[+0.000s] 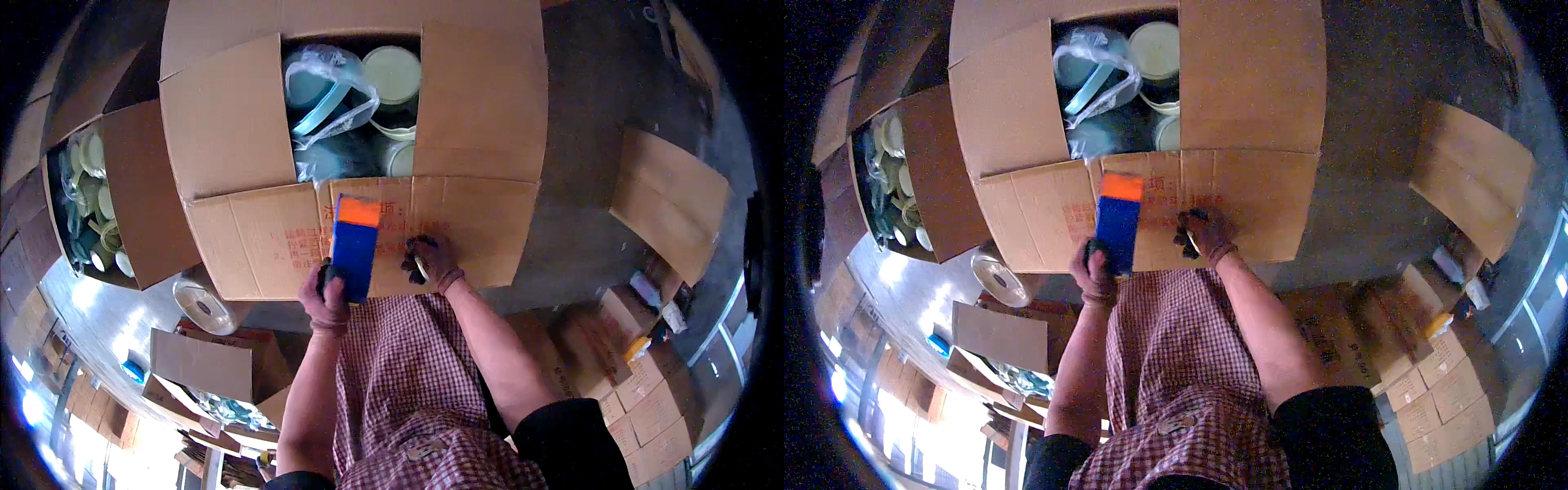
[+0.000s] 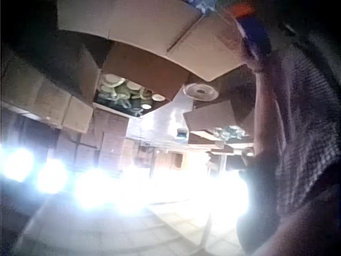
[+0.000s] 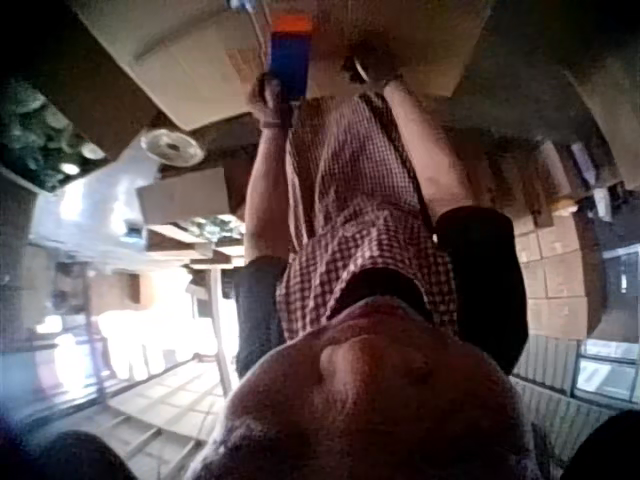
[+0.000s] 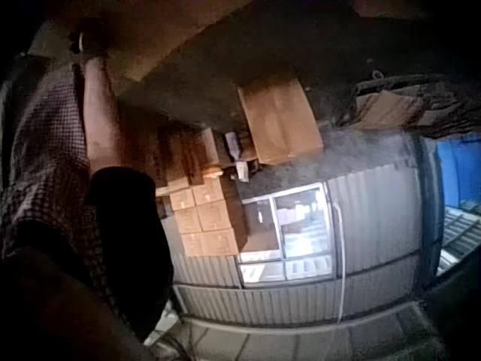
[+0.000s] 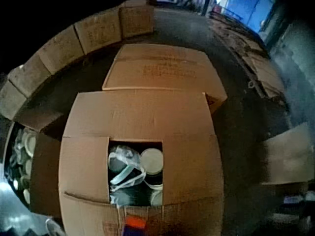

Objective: The person repeatedly closes and seals cardboard boxes filled with plastic containers using a handheld tape dispenser. They fold the flaps, apply tape along the seams, and rotate the boxes to seal all sides.

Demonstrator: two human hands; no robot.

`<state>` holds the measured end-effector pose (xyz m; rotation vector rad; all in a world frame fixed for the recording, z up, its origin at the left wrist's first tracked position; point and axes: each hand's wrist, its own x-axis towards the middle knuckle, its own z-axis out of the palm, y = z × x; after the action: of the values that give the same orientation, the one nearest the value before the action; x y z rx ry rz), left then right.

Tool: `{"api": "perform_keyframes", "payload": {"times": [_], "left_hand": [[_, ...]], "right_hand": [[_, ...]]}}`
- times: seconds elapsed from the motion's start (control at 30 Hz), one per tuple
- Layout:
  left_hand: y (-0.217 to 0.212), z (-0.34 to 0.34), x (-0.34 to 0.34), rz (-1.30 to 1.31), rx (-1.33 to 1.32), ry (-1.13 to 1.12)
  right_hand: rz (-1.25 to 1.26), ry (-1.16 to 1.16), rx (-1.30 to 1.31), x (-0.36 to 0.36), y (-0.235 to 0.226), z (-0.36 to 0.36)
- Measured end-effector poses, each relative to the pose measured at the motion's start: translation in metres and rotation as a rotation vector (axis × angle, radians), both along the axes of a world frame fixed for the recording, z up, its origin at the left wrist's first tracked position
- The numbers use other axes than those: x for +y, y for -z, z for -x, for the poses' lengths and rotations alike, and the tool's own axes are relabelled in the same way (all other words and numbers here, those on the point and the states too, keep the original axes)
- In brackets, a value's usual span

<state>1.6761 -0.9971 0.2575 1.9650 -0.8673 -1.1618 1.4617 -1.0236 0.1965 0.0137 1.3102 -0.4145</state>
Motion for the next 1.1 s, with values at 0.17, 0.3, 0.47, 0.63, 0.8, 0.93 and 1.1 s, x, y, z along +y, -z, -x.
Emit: {"api": "perform_keyframes", "payload": {"times": [0.17,0.3,0.47,0.63,0.8,0.93,1.1], "left_hand": [[0.012,-0.011,0.007,-0.052,0.067,-0.012],[0.007,0.002,0.008,0.096,-0.049,-0.112],[0.023,-0.01,0.027,0.048,-0.012,-0.096],[0.002,0.006,0.006,0.12,-0.003,-0.173],[0.014,-0.013,0.015,0.01,-0.009,-0.032],[0.021,-0.009,0.027,0.035,-0.056,-0.083],[0.024,0.002,0.029,0.065,-0.035,-0.13]], "right_hand": [[0.053,-0.071,-0.045,-0.004,-0.001,-0.002],[0.469,0.138,0.03,-0.063,-0.011,0.04],[0.667,0.308,0.209,-0.229,-0.05,0.05],[0.519,0.203,0.256,-0.269,0.0,0.037],[0.551,0.174,0.127,-0.257,0.011,0.046],[0.529,0.249,0.018,-0.235,0.009,0.036],[0.452,0.163,0.128,-0.251,0.02,0.033]]}}
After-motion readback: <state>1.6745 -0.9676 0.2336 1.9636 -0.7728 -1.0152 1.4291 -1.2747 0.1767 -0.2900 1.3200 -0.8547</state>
